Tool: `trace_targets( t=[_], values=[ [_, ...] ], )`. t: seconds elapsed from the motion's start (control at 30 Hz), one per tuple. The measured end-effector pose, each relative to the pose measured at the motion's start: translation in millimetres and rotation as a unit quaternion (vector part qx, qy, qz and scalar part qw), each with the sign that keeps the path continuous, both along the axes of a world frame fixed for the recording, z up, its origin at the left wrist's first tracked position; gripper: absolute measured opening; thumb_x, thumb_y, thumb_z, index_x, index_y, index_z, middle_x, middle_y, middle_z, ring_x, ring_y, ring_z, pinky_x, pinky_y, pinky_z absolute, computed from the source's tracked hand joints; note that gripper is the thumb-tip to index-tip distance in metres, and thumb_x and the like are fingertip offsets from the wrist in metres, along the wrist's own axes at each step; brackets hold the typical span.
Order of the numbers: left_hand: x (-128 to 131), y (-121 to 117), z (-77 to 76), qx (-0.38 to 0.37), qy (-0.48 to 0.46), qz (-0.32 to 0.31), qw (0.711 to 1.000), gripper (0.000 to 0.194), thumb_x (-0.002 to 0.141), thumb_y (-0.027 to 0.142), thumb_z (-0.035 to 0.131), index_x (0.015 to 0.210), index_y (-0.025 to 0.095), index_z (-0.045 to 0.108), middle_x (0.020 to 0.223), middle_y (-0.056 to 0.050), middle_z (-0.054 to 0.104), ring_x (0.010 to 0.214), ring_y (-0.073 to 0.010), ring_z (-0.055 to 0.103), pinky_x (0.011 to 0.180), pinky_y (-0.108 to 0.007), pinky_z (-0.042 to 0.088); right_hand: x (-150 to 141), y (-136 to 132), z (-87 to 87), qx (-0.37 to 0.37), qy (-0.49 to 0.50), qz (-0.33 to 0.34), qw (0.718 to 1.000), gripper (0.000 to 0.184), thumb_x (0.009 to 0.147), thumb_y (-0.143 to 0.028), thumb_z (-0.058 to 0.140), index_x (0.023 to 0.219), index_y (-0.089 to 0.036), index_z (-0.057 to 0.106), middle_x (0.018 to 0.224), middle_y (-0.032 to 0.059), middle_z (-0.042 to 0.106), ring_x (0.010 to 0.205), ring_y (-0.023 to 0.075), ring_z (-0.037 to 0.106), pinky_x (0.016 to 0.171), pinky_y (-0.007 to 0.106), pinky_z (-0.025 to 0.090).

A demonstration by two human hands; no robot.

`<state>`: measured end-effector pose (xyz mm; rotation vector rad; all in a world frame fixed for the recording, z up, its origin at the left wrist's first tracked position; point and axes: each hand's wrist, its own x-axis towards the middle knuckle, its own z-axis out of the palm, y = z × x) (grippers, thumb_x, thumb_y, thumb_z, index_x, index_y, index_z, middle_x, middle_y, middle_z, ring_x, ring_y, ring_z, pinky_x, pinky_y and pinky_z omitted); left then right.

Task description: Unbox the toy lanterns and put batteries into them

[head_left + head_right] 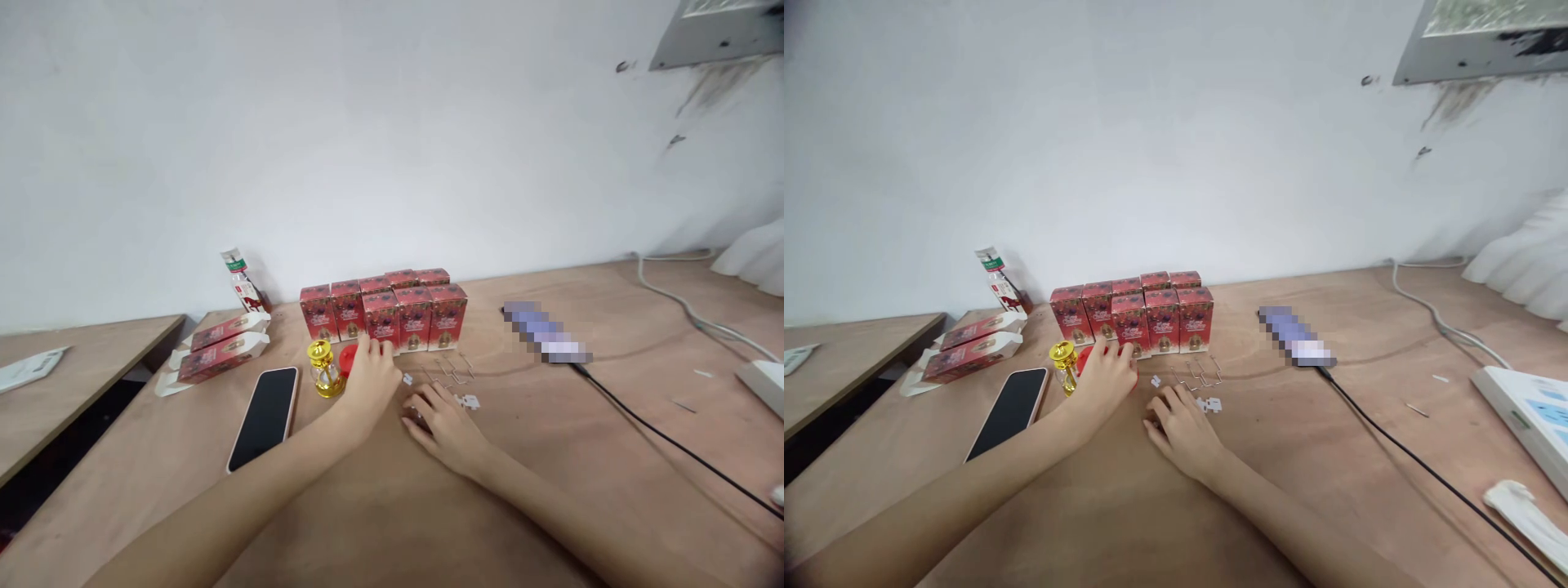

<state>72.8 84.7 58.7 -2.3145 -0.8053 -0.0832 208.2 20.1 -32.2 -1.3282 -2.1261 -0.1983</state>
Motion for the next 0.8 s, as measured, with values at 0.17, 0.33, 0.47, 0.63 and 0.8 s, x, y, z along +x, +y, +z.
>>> trace_targets(
  t=[0.17,0.33,0.47,0.63,0.8],
  values=[
    [8.8,15.6,-17.6,0.001,0.008,0.009,1.0,0.015,0.077,0.012,0.062,0.067,0.018,0.072,0.076,-0.011,0.067,0.082,-0.0266,0.06,0.086,-0.046,0.034,1.3,1.5,-0.8,0.002,-0.002,0.006,1.0,0.008,0.083,-0.013,0.053,0.082,-0.021,0.056,0.084,0.0054,0.061,0.079,0.0225,0.054,0.07,0.037,0.048],
    [0.5,35.0,-31.9,0.005,0.013,0.015,1.0,0.015,0.075,0.012,0.061,0.067,0.02,0.071,0.075,-0.01,0.069,0.081,-0.0256,0.06,0.082,-0.043,0.035,1.1,0.9,1.2,0.008,-0.016,0.011,1.0,0.01,0.082,-0.01,0.054,0.082,-0.02,0.056,0.082,0.0056,0.061,0.079,0.0228,0.055,0.068,0.035,0.049],
    [-16.9,44.9,-35.3,0.007,0.019,0.031,0.999,0.016,0.073,0.009,0.06,0.064,0.017,0.07,0.066,-0.011,0.068,0.072,-0.0257,0.06,0.08,-0.044,0.036,0.1,-0.4,3.3,0.007,-0.023,0.009,1.0,0.01,0.082,-0.01,0.054,0.081,-0.019,0.055,0.082,0.0056,0.061,0.078,0.0228,0.055,0.067,0.035,0.049],
    [-36.9,46.3,-29.6,0.006,0.034,0.023,0.999,0.017,0.075,0.009,0.057,0.066,0.018,0.069,0.067,-0.011,0.069,0.074,-0.025,0.06,0.079,-0.042,0.038,-1.3,-0.7,3.5,0.006,-0.02,0.01,1.0,0.009,0.082,-0.01,0.054,0.08,-0.018,0.055,0.082,0.0063,0.061,0.079,0.0238,0.054,0.068,0.037,0.049],
    [-39.9,30.4,-12.7,0.011,0.021,0.017,1.0,0.027,0.074,0.006,0.055,0.095,0.015,0.069,0.095,-0.014,0.07,0.098,-0.0297,0.058,0.09,-0.048,0.037,0.8,1.0,4.4,-0.001,-0.001,0.029,1.0,0.009,0.083,-0.01,0.055,0.081,-0.019,0.056,0.082,0.0057,0.06,0.079,0.0228,0.054,0.069,0.036,0.05]
  ],
)
